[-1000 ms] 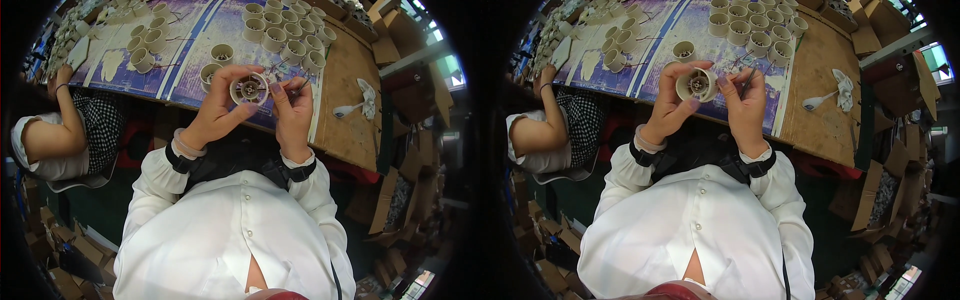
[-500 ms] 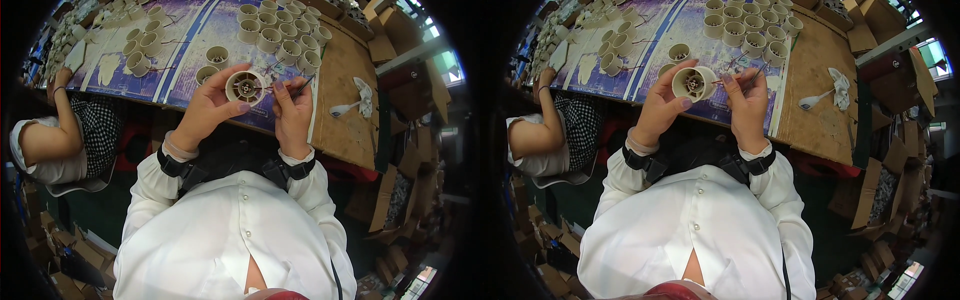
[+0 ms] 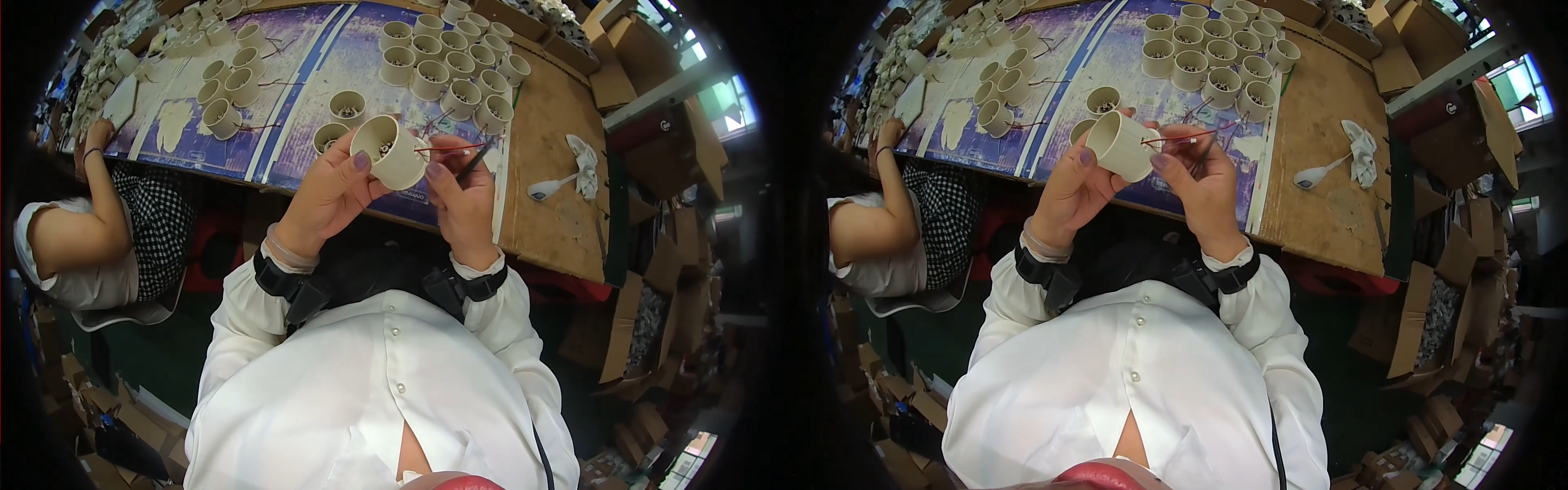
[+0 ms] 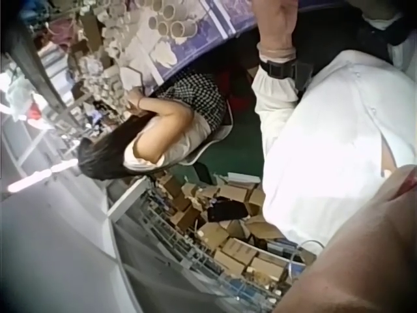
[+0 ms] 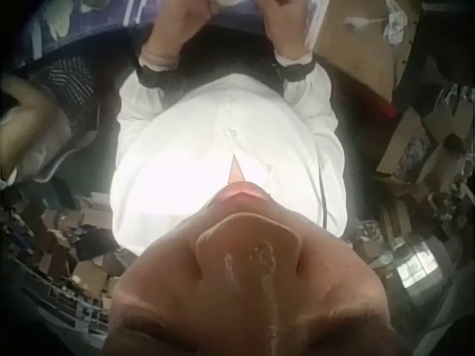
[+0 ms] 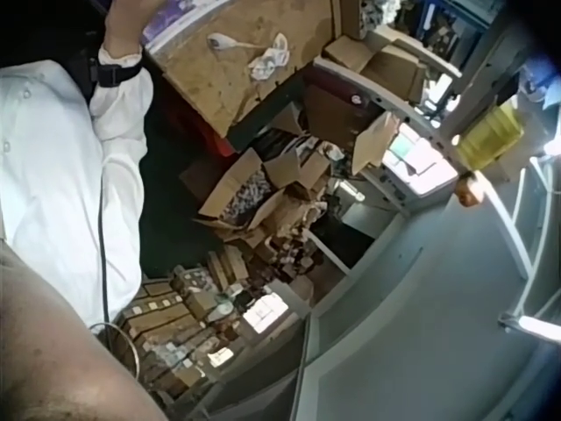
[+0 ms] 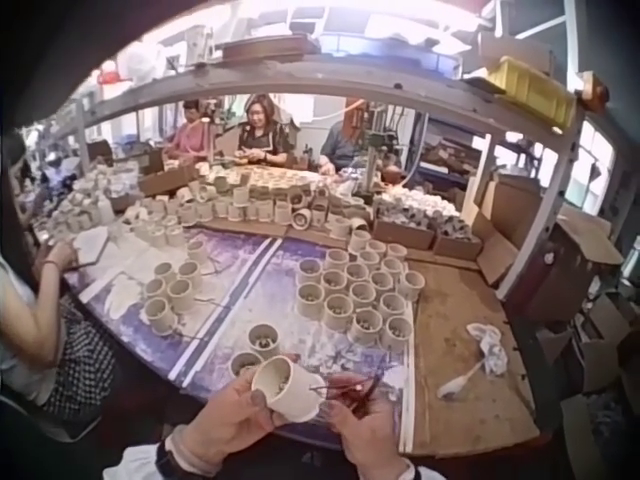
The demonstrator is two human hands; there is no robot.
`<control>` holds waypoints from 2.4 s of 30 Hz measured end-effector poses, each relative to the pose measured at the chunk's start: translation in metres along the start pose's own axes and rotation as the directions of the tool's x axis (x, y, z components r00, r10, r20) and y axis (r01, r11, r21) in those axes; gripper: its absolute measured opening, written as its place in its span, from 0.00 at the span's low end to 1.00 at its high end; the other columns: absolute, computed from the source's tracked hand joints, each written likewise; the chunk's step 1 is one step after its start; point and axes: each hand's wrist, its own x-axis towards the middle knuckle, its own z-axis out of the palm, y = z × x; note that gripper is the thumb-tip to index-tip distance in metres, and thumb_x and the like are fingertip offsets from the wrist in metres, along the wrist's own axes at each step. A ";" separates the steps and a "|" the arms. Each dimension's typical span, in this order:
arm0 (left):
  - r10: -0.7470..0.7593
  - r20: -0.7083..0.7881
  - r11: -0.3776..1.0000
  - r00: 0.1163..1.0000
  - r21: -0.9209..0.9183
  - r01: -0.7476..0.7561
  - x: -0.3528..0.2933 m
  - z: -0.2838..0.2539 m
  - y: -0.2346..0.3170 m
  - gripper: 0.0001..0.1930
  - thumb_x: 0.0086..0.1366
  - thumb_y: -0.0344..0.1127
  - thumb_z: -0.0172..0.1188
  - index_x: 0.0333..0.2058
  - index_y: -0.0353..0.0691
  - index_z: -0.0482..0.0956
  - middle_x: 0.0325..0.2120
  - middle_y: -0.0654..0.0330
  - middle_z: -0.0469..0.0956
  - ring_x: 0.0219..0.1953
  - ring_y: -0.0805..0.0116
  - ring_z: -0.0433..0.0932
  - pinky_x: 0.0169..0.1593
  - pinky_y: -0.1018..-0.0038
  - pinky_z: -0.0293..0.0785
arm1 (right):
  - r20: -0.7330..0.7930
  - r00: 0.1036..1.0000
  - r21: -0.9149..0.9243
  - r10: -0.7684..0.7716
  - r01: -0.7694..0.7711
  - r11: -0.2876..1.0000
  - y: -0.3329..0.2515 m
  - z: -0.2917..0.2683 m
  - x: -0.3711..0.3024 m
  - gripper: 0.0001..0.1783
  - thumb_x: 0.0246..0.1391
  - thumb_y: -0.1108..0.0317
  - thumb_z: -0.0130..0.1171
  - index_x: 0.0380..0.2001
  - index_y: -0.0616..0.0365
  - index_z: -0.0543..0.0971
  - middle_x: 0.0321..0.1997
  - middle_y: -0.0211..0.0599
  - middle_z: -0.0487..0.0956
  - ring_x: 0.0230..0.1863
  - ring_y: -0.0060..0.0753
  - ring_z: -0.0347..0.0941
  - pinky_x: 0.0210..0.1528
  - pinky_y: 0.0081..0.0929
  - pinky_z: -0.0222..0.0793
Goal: The person picks up a plastic housing and a wire assembly, threading the wires through the housing by hand. They then place a fan inside the housing and use tweezers to press it into position before setting the unit down.
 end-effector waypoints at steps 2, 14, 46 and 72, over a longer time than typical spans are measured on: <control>0.020 0.001 0.999 1.000 0.030 -0.020 0.001 0.002 0.000 0.39 0.67 0.51 0.53 0.66 0.35 0.48 0.63 0.48 0.58 0.62 0.62 0.65 0.59 0.72 0.68 | -0.013 1.000 -0.018 -0.021 0.021 1.000 0.005 -0.003 0.001 0.09 0.57 0.69 0.61 0.40 0.57 0.74 0.30 0.22 0.72 0.24 0.10 0.59 0.23 0.11 0.53; 0.007 0.021 0.997 1.000 -0.077 -0.005 0.004 -0.010 -0.006 0.33 0.71 0.49 0.46 0.66 0.36 0.49 0.62 0.45 0.58 0.61 0.63 0.66 0.62 0.69 0.66 | -0.063 0.992 -0.095 -0.108 0.102 0.990 0.015 0.001 0.005 0.07 0.59 0.66 0.60 0.37 0.56 0.77 0.30 0.21 0.75 0.22 0.09 0.56 0.22 0.11 0.48; 0.113 -0.218 0.992 0.969 0.073 -0.100 0.011 0.002 -0.015 0.23 0.65 0.38 0.58 0.56 0.36 0.66 0.50 0.57 0.73 0.47 0.72 0.73 0.45 0.78 0.71 | 0.085 0.962 -0.238 -0.261 0.274 0.932 0.024 0.009 0.006 0.03 0.59 0.71 0.58 0.34 0.58 0.75 0.44 0.30 0.75 0.32 0.15 0.65 0.32 0.13 0.60; 0.631 -0.132 0.575 0.764 0.741 -0.346 0.011 -0.022 -0.003 0.28 0.49 0.26 0.69 0.49 0.38 0.67 0.42 0.61 0.75 0.44 0.72 0.75 0.48 0.75 0.72 | 0.143 0.989 -0.834 -0.039 0.141 0.534 -0.007 -0.069 -0.011 0.08 0.65 0.69 0.49 0.43 0.60 0.74 0.38 0.32 0.78 0.41 0.24 0.73 0.47 0.23 0.67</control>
